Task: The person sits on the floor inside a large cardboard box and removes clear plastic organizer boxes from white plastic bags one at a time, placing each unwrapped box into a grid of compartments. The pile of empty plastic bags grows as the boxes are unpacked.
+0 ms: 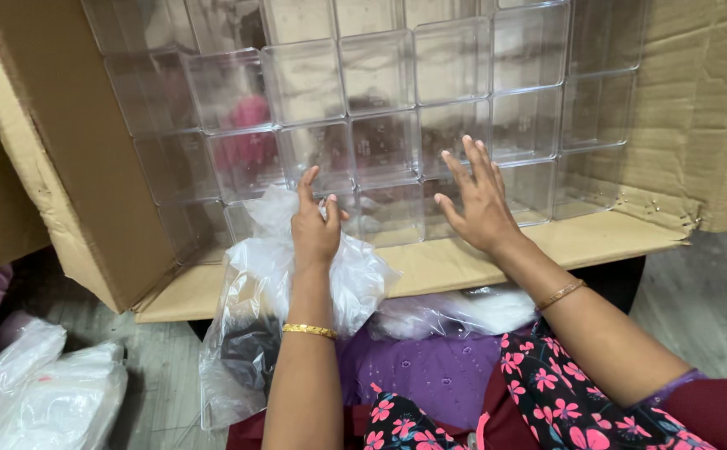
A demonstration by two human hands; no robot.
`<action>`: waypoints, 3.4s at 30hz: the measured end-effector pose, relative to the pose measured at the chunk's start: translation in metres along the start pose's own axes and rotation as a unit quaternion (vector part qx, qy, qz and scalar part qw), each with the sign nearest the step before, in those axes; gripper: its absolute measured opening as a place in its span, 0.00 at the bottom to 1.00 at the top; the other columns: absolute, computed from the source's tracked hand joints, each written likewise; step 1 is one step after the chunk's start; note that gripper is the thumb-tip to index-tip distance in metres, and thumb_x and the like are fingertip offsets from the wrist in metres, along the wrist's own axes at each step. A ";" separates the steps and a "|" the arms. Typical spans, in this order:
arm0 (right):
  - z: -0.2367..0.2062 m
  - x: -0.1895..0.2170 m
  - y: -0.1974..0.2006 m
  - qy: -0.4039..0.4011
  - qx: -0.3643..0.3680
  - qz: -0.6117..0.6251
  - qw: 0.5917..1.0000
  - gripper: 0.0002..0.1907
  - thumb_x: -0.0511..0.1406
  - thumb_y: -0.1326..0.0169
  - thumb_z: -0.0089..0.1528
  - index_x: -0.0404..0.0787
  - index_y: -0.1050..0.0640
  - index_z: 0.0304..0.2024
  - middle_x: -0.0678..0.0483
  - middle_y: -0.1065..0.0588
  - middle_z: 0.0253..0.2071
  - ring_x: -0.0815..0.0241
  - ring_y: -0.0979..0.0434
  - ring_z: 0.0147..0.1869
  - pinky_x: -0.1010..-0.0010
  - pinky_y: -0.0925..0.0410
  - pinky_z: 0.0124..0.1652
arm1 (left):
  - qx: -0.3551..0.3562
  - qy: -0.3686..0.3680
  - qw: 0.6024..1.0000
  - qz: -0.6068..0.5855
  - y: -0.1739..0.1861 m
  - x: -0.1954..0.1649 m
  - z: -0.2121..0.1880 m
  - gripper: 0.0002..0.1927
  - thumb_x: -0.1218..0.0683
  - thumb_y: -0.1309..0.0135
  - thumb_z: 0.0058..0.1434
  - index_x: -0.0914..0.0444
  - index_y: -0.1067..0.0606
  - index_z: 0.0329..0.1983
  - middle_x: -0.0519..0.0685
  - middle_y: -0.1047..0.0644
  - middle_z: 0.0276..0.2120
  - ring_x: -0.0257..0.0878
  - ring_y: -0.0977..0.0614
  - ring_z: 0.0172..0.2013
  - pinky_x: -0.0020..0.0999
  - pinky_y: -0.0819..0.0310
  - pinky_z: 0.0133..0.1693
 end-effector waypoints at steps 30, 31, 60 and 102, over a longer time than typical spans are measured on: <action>-0.002 0.010 0.006 0.000 0.020 0.052 0.998 0.28 0.37 0.41 0.60 0.46 0.28 0.64 0.41 0.55 0.79 0.39 0.58 0.82 0.49 0.54 0.72 | -0.017 0.016 1.000 0.006 0.010 0.010 -0.002 0.22 0.54 0.50 0.69 0.54 0.35 0.66 0.44 0.19 0.22 0.35 0.16 0.27 0.31 0.26 0.35; -0.002 0.010 0.006 0.002 0.018 0.053 0.998 0.28 0.37 0.41 0.60 0.46 0.28 0.64 0.42 0.54 0.78 0.40 0.58 0.82 0.49 0.54 0.72 | -0.017 0.018 1.000 0.006 0.010 0.010 -0.002 0.21 0.54 0.50 0.69 0.55 0.35 0.65 0.44 0.19 0.22 0.35 0.17 0.27 0.31 0.26 0.35; 0.011 0.076 -0.025 0.277 0.082 -0.378 0.880 0.37 0.40 0.55 0.59 0.34 0.36 0.71 0.40 0.50 0.77 0.47 0.62 0.81 0.33 0.73 0.65 | 0.127 0.058 0.977 -0.160 -0.027 0.012 -0.015 0.19 0.45 0.51 0.69 0.60 0.25 0.56 0.50 0.16 0.26 0.34 0.16 0.33 0.31 0.27 0.43; 0.012 0.057 -0.028 0.116 0.075 -0.093 0.986 0.37 0.36 0.50 0.64 0.42 0.45 0.75 0.45 0.58 0.79 0.50 0.61 0.82 0.41 0.65 0.72 | 0.168 0.016 0.984 -0.054 -0.058 -0.035 -0.035 0.31 0.51 0.47 0.64 0.55 0.39 0.71 0.48 0.17 0.25 0.40 0.15 0.32 0.34 0.25 0.42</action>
Point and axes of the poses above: each hand's wrist, its own z-axis towards the middle knuckle, its own y-axis out of the back of the hand, x = y × z, the point moved 2 cm from there along z, towards the middle knuckle
